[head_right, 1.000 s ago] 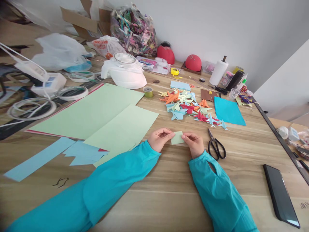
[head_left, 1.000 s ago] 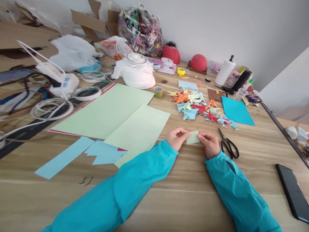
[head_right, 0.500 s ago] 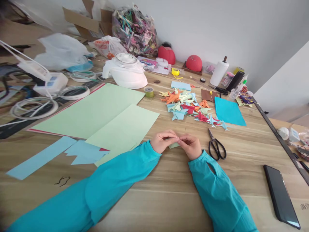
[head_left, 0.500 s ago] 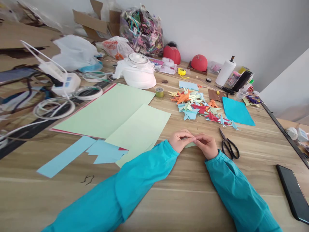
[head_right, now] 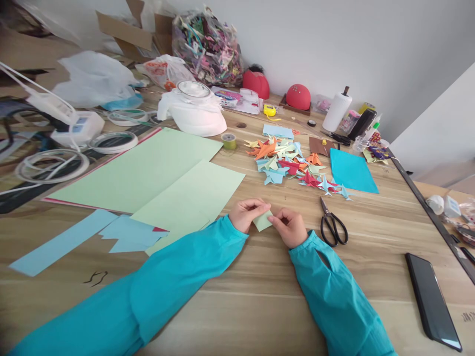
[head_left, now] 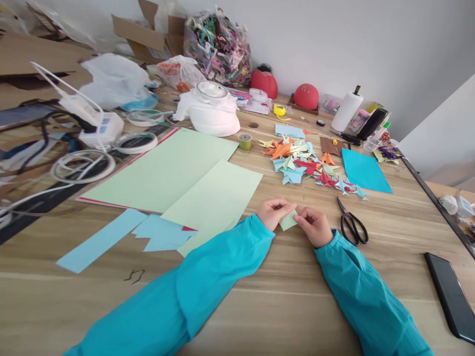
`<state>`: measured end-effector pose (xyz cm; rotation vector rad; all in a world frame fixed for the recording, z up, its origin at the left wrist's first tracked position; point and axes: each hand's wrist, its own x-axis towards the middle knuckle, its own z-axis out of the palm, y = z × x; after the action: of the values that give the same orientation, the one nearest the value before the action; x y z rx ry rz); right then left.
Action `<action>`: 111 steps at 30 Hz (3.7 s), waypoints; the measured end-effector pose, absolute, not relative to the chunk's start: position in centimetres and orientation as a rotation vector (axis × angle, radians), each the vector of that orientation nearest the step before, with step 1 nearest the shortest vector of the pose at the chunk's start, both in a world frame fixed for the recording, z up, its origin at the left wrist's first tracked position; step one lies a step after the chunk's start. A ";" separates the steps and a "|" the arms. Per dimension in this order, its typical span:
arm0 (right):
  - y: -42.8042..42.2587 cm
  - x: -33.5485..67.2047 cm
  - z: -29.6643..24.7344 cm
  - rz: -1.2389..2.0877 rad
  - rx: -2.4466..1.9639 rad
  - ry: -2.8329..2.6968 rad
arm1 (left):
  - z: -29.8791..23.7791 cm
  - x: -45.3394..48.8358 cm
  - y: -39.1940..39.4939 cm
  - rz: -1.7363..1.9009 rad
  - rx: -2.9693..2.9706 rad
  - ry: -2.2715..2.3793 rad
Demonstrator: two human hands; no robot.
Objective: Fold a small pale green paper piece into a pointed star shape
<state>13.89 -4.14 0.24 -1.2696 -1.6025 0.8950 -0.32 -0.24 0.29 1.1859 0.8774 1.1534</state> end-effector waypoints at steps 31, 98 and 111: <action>-3.5 14.4 -0.4 1.011 -1.188 -1.078 | 0.4 0.2 -0.9 0.924 1.185 0.893; -3.5 14.7 -0.2 1.172 -1.092 -0.895 | 0.6 -0.1 -0.3 1.002 0.996 0.834; -3.5 14.6 0.0 1.180 -1.093 -0.880 | 0.7 -0.1 -0.2 0.991 1.034 0.840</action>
<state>14.61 -3.54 0.04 -1.0927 -0.8803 1.1804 -0.15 -0.25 0.74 1.0336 0.8395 0.9910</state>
